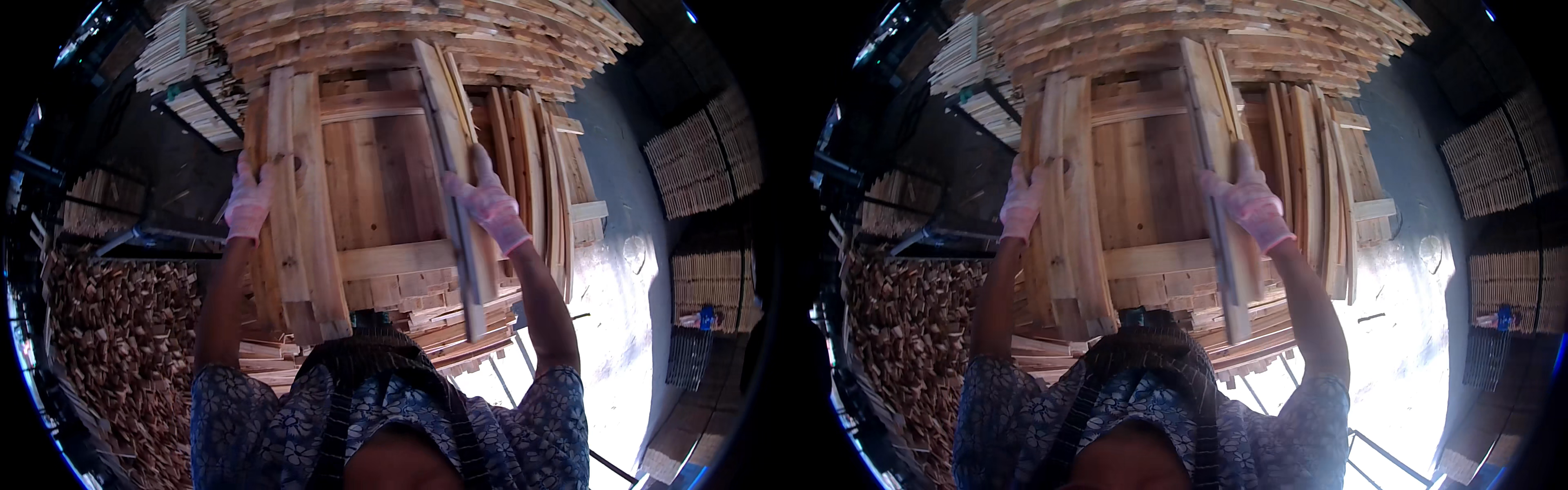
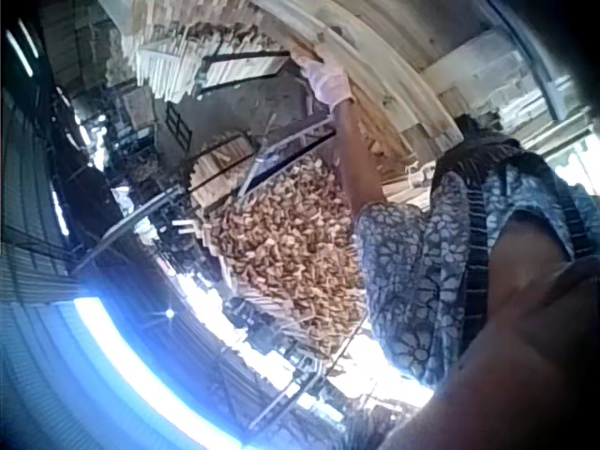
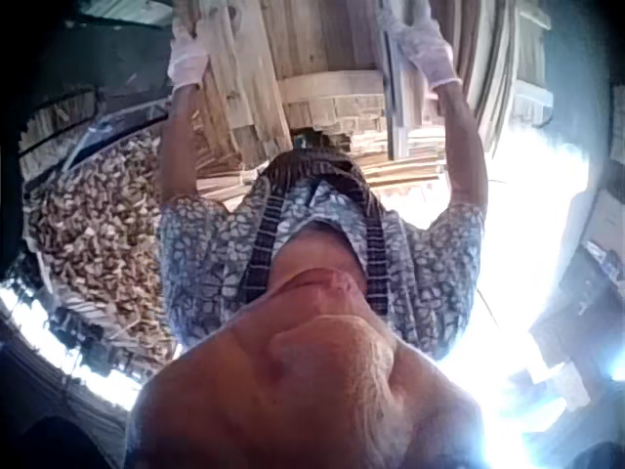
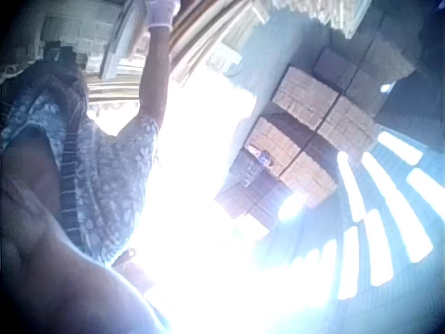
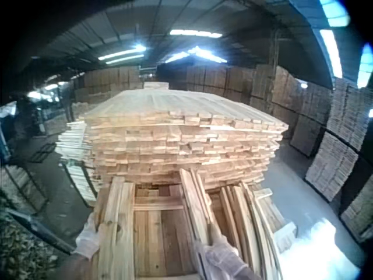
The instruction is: The person stacks wooden planks on a metal rack in a lumber yard. They pick up planks from a pile on the floor and arrange them vertically on the rack, occasionally adjusting the stack to ensure alignment.
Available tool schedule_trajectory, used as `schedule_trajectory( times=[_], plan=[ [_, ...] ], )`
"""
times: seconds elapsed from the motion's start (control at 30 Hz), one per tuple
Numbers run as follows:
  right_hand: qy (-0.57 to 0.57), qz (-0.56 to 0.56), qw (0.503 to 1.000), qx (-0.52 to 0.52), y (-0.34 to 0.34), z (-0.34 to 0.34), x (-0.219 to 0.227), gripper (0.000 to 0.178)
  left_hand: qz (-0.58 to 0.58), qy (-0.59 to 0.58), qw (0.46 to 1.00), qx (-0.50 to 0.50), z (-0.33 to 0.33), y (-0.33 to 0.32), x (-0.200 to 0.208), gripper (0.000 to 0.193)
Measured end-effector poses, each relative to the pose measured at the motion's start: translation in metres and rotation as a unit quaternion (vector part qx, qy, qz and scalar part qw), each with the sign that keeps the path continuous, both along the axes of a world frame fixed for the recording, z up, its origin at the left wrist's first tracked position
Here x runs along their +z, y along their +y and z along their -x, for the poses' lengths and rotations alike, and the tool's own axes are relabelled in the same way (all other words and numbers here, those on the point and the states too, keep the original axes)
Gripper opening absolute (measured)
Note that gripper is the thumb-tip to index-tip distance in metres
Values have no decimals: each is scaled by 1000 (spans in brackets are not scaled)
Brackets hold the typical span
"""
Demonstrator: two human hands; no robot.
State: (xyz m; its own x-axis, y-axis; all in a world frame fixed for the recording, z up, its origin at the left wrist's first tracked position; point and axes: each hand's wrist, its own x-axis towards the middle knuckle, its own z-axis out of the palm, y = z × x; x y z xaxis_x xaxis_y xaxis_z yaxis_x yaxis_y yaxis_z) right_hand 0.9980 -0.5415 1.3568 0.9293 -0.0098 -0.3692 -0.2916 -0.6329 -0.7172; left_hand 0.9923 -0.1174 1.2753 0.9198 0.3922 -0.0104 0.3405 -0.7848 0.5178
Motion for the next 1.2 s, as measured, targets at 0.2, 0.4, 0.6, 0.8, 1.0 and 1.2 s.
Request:
schedule_trajectory(
  times=[0.2, 0.4, 0.6, 0.8, 1.0, 1.2],
  plan=[
    [-45, 198, 979, 21, 63, -20, -20, 108, -294, -263, 918, -45, 18, -26, 7, 71],
    [-23, 1, 1000, -8, 22, -32, -41, 85, -172, -31, 971, -166, 25, -179, 55, 71],
    [-88, 109, 989, -54, -25, -31, -91, 75, -263, -7, 951, -164, -19, -190, 13, 64],
    [-86, 266, 960, 18, 32, -12, -45, 76, -145, 26, 974, -172, -24, -178, 46, 66],
    [-64, 219, 973, 20, 13, 2, -56, 79, -110, 52, 975, -188, 2, -234, 73, 67],
    [-122, 324, 929, -128, -74, -12, -27, 80, -40, 62, 987, -144, -15, -259, 42, 79]
  ],
)
